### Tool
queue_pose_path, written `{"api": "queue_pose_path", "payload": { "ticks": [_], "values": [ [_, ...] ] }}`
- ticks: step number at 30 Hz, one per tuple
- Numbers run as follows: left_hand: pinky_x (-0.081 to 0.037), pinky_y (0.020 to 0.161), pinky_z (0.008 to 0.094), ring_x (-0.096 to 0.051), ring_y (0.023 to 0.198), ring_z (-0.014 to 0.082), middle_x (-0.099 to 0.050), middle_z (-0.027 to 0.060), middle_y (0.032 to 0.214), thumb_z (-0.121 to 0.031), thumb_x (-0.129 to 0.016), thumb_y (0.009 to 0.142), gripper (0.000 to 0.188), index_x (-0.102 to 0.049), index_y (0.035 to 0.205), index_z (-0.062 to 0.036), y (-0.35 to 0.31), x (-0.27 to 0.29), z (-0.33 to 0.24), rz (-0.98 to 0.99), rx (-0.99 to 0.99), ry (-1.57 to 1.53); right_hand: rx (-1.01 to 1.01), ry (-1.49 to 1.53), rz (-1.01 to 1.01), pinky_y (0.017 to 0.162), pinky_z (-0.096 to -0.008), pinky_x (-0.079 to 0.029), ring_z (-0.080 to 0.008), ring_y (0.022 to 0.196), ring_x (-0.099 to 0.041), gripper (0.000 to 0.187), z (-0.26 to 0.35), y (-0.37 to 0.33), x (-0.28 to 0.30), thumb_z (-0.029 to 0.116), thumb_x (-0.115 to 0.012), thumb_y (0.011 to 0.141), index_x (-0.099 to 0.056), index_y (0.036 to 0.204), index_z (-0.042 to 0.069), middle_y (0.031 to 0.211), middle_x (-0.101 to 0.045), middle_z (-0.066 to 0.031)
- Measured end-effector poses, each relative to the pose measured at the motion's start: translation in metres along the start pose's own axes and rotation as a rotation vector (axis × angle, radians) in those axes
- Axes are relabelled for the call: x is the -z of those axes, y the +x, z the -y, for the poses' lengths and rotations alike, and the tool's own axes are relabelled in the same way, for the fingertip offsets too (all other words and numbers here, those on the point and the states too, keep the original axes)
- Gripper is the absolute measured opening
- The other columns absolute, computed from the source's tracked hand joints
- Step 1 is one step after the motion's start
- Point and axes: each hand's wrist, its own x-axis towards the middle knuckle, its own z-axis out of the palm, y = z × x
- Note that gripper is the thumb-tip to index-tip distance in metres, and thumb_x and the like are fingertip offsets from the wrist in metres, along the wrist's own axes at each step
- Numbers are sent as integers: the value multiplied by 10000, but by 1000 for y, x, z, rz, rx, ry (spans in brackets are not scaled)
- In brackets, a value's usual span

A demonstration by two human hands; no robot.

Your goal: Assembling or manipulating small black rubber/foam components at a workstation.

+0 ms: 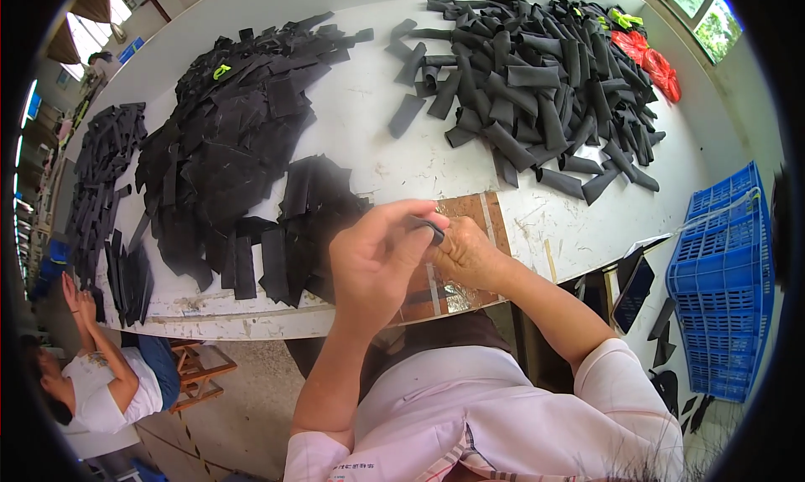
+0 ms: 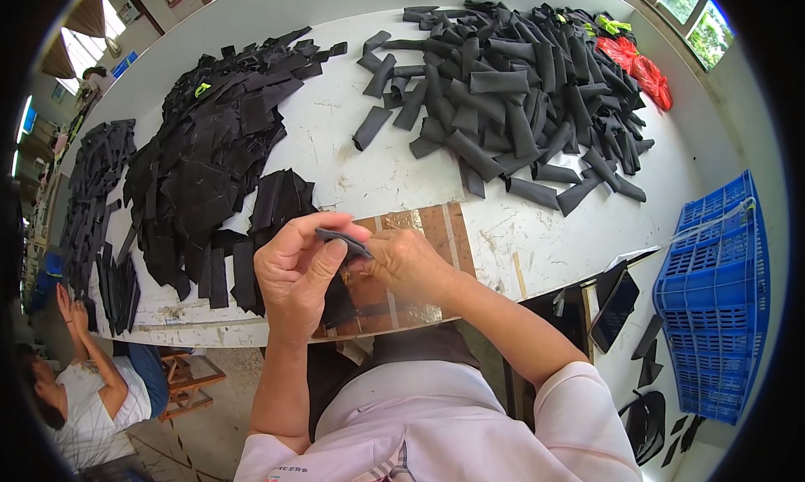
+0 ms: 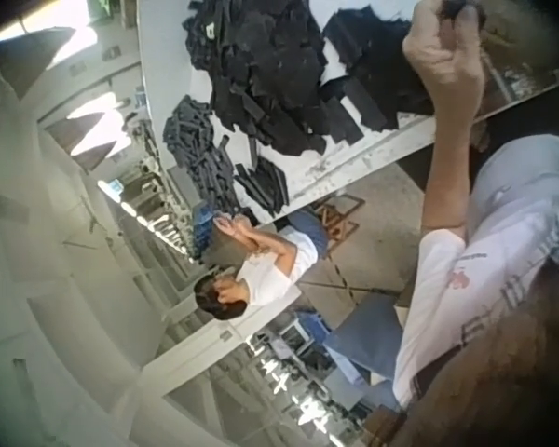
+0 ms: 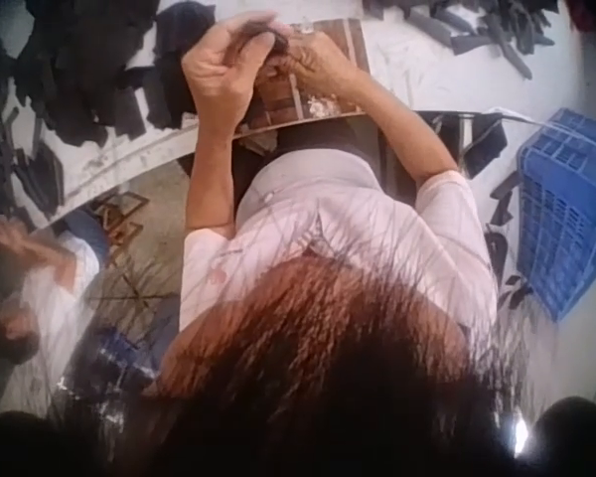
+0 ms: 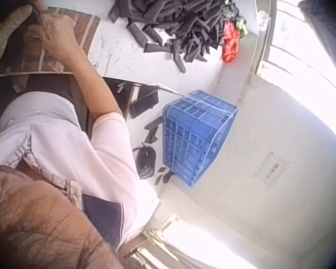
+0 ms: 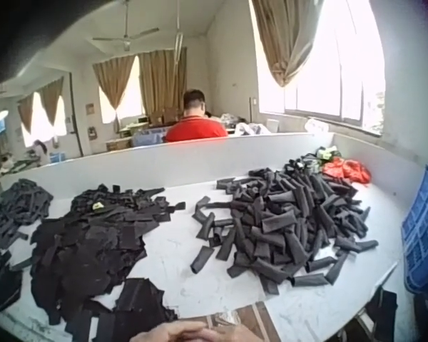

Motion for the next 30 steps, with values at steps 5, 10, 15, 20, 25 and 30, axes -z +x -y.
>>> {"api": "queue_pose_path", "payload": {
  "ticks": [5,10,15,20,25,30],
  "values": [
    [-501,626,245,-574,746,136,-609,129,838,-10,-518,816,115,-571,899,49,-6,1,5,-96,-168,-48,118,-135,-41,552,-392,-417,-314,644,-540,217,16,7,8,229,-588,762,-569,791,16,714,-561,-126],
    [-404,822,333,-535,856,198,-576,117,890,-144,-531,838,144,-568,897,-18,-9,16,1,-217,-142,-519,182,-201,-4,526,-387,-397,-315,614,-518,262,32,14,23,272,-596,751,-555,718,15,651,-538,-101],
    [-403,818,315,-538,857,189,-586,118,889,-113,-525,839,118,-562,878,-7,-13,18,16,-190,-91,-432,132,-169,-82,505,-385,-389,-310,603,-514,297,6,8,-1,290,-580,764,-526,648,22,623,-524,-96],
    [-406,779,272,-538,814,152,-592,124,864,-9,-477,834,88,-551,843,38,-10,22,12,-294,-170,-340,128,-149,-53,511,-385,-396,-311,586,-519,282,31,15,16,281,-570,779,-539,663,26,622,-533,-109],
    [-404,794,299,-537,818,177,-586,104,834,-104,-492,860,129,-550,838,9,-9,17,17,-263,-139,-299,58,71,-53,520,-390,-405,-312,580,-527,245,14,9,-4,253,-566,788,-566,688,30,622,-545,-116],
    [-412,773,284,-537,792,158,-586,100,819,-104,-502,857,131,-548,827,14,-9,21,17,-220,-110,-253,94,-231,54,526,-390,-413,-312,590,-536,209,28,13,15,237,-579,776,-585,767,28,616,-547,-130]
  ]
}}
